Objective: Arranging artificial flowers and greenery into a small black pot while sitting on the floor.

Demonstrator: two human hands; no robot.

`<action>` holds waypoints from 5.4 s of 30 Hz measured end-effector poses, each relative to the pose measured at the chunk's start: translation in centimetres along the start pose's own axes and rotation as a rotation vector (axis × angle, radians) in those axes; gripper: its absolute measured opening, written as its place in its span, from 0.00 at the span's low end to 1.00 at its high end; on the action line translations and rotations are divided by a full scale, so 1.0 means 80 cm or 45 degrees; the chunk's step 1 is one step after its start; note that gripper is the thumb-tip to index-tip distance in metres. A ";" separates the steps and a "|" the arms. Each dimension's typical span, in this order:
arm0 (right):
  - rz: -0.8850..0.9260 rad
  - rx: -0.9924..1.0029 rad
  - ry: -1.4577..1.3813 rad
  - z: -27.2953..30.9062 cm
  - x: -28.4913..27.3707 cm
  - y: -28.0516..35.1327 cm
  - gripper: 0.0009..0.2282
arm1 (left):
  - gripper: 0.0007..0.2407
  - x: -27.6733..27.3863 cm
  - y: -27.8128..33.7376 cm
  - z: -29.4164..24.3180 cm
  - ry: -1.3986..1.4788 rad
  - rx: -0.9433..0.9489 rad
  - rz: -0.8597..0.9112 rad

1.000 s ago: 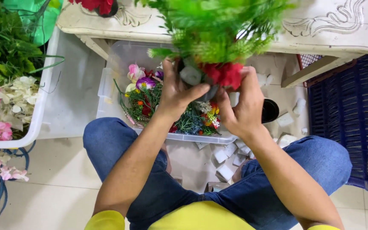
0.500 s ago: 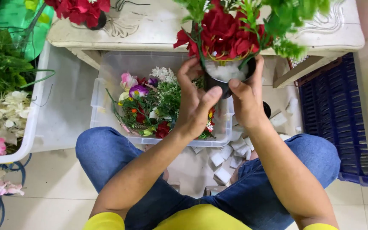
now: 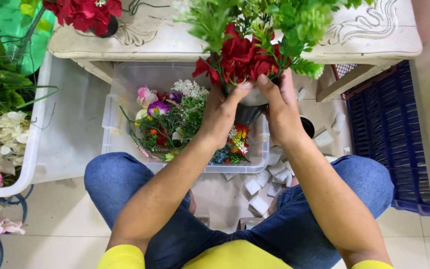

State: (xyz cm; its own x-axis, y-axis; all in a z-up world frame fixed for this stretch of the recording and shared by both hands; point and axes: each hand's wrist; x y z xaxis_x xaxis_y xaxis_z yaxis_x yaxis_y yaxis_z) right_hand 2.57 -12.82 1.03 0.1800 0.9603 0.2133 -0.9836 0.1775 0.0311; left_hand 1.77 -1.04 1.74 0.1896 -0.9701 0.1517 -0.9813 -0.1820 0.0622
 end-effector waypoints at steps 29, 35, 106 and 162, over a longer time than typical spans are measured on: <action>0.278 0.022 1.013 -0.226 -0.047 -0.093 0.13 | 0.23 -0.113 -0.070 0.020 0.217 0.206 0.292; 0.511 -0.121 1.672 -0.389 -0.062 -0.083 0.17 | 0.24 -0.137 -0.065 0.009 0.246 0.208 0.211; 0.388 -0.137 0.311 -0.069 -0.003 -0.074 0.13 | 0.19 -0.176 -0.068 -0.004 0.383 0.150 0.051; 0.193 -0.573 1.723 -0.336 0.071 -0.032 0.16 | 0.19 -0.223 -0.054 -0.031 0.326 0.322 0.063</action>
State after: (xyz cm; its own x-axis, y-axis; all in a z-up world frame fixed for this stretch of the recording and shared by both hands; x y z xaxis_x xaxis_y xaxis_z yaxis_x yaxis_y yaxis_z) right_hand 6.37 -2.00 -24.11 0.1964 0.3931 -0.8983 -0.9535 -0.1371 -0.2684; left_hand 2.75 17.45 1.24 0.1122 -0.9130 0.3922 -0.9605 -0.2009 -0.1927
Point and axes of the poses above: each hand's wrist, its own y-axis away from the middle knuckle, its own x-axis out of the palm, z = x × y, and after that the axes turned 13 degrees about -z, right-handed
